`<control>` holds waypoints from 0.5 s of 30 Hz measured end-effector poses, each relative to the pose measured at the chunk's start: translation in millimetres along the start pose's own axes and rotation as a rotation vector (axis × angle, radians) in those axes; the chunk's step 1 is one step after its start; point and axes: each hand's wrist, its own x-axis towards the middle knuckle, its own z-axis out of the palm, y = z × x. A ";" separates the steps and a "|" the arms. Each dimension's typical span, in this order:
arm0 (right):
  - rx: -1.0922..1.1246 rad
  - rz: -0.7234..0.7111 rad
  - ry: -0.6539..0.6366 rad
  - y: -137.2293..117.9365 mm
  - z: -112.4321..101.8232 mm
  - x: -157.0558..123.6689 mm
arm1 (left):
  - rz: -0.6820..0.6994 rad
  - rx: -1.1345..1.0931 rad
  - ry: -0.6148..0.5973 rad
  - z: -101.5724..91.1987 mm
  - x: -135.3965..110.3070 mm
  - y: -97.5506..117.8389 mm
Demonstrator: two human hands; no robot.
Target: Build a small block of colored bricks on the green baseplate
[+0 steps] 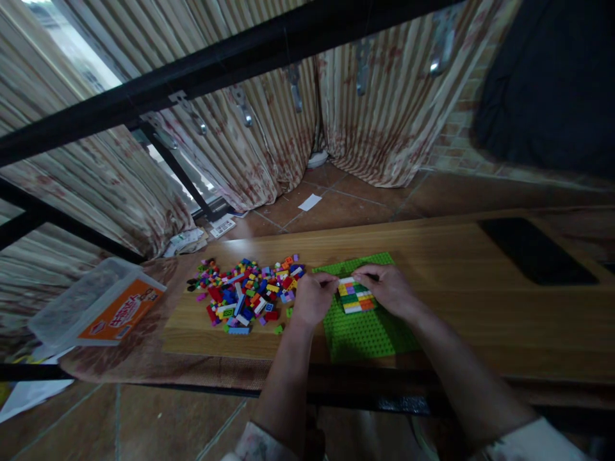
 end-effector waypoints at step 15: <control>0.179 0.144 0.131 -10.2 -1.9 -3.9 | -0.007 -0.028 0.091 14.1 -2.1 2.9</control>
